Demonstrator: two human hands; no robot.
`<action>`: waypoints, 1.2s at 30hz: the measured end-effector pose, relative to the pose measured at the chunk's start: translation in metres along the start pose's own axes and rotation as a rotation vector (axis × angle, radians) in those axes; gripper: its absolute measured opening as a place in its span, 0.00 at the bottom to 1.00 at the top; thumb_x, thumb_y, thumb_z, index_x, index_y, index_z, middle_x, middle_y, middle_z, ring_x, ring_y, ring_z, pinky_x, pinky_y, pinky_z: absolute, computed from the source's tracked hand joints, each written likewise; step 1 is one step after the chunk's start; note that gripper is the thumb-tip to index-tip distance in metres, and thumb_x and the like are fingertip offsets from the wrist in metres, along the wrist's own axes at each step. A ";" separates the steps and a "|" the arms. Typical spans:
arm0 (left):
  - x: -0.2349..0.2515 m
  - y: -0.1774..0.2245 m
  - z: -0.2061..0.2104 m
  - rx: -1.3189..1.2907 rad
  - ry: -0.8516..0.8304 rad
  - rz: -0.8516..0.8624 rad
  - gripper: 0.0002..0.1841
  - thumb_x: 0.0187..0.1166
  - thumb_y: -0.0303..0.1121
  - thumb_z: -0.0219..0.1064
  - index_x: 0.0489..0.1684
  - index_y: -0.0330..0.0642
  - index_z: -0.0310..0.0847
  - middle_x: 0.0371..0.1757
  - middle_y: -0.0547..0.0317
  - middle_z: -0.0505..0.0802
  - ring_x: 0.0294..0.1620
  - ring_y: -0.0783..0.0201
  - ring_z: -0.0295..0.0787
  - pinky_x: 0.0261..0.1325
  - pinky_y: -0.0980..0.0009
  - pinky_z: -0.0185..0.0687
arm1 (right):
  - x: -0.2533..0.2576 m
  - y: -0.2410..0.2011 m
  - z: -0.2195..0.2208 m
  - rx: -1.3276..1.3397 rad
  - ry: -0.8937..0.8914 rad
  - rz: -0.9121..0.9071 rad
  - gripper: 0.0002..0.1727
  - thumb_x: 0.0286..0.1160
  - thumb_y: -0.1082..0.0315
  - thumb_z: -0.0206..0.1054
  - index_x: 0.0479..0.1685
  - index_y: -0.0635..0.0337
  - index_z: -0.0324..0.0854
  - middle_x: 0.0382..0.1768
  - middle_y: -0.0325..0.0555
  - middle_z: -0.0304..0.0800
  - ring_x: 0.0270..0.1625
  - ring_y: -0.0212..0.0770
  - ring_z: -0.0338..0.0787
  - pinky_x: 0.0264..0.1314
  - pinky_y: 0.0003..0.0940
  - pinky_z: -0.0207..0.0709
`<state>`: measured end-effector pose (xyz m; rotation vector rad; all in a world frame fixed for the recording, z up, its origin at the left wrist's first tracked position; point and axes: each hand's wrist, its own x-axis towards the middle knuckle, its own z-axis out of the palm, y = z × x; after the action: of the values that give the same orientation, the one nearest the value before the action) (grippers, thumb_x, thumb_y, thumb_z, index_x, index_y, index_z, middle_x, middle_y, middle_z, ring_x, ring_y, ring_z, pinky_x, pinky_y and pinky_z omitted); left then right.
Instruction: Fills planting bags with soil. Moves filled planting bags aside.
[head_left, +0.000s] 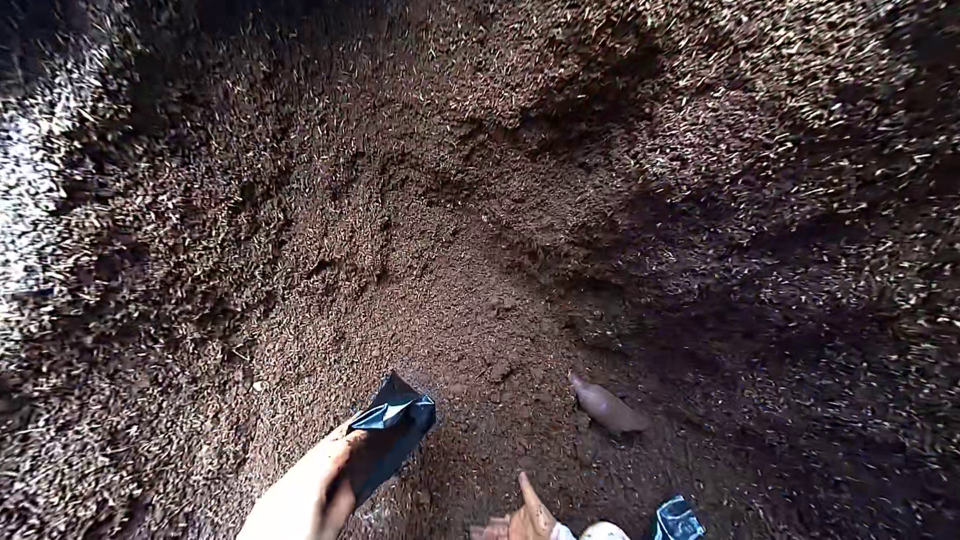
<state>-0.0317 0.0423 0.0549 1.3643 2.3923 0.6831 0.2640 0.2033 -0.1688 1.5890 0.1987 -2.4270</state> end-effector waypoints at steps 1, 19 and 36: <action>0.000 -0.003 -0.001 -0.013 -0.012 -0.015 0.19 0.72 0.22 0.67 0.62 0.36 0.89 0.68 0.43 0.92 0.60 0.43 0.94 0.60 0.43 0.89 | 0.006 -0.010 0.009 0.097 0.042 -0.091 0.65 0.70 0.14 0.24 0.91 0.66 0.46 0.80 0.70 0.73 0.76 0.60 0.82 0.76 0.50 0.77; 0.085 -0.008 0.074 -0.062 -0.684 -0.299 0.34 0.79 0.26 0.65 0.89 0.52 0.67 0.93 0.60 0.66 0.89 0.53 0.69 0.84 0.46 0.70 | -0.010 -0.102 0.113 0.250 0.321 -0.733 0.34 0.97 0.45 0.26 0.91 0.59 0.48 0.84 0.61 0.63 0.79 0.52 0.72 0.73 0.57 0.71; 0.117 -0.001 0.059 -0.263 -0.403 -0.355 0.48 0.76 0.31 0.73 0.96 0.39 0.45 0.97 0.49 0.55 0.94 0.53 0.56 0.92 0.53 0.57 | -0.098 -0.118 0.237 -0.423 -0.024 -0.964 0.27 0.94 0.62 0.46 0.90 0.56 0.59 0.88 0.51 0.63 0.85 0.48 0.69 0.80 0.55 0.69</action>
<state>-0.0628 0.1575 0.0022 0.8452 2.0581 0.5398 0.0606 0.2717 0.0147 1.4314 1.6773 -2.6971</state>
